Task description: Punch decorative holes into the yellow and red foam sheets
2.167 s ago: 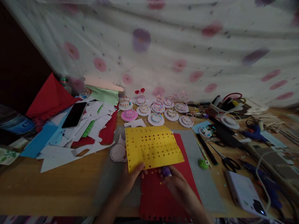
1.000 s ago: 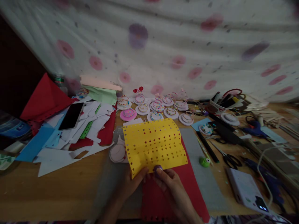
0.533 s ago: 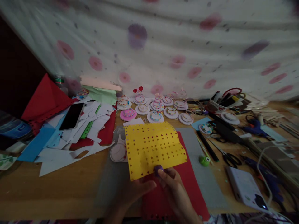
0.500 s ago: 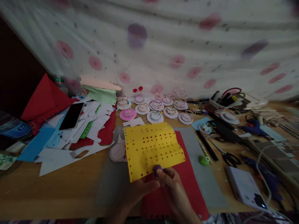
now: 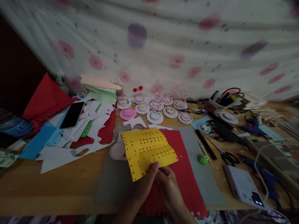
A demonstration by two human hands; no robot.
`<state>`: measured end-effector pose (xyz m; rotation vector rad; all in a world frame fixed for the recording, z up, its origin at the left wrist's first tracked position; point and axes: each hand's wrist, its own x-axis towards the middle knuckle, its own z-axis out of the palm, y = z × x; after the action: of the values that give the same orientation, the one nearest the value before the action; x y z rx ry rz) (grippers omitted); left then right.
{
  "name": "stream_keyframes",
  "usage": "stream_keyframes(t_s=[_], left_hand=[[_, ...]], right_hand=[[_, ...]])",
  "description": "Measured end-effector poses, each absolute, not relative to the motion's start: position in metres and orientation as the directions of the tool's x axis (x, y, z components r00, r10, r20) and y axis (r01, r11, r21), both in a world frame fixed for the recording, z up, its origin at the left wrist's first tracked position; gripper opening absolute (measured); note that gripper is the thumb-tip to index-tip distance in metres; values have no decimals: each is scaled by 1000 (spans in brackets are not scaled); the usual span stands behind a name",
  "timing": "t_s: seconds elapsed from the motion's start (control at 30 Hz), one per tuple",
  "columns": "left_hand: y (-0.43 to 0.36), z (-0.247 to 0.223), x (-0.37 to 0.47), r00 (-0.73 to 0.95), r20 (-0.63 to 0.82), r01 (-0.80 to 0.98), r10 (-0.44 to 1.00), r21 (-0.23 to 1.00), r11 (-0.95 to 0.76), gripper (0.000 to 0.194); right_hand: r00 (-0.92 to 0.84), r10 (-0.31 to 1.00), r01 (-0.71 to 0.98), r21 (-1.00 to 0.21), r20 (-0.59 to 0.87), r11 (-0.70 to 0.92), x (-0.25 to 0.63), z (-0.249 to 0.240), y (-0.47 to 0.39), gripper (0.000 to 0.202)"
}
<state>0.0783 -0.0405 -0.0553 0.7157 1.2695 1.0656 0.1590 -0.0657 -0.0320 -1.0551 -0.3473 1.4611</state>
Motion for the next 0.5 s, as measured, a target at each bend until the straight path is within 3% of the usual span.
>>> stream_keyframes(t_s=[0.27, 0.43, 0.5], left_hand=[[-31, -60, 76, -113, -437, -385, 892, 847, 366, 43], [-26, -45, 69, 68, -426, -375, 902, 827, 419, 49], [-23, -42, 64, 55, -409, -372, 911, 838, 399, 48]], right_hand=[[157, 903, -581, -776, -401, -244, 157, -26, -68, 28], [83, 931, -501, -822, -355, -269, 158, -27, -74, 33], [75, 930, -488, -827, -359, -280, 163, -29, -75, 32]])
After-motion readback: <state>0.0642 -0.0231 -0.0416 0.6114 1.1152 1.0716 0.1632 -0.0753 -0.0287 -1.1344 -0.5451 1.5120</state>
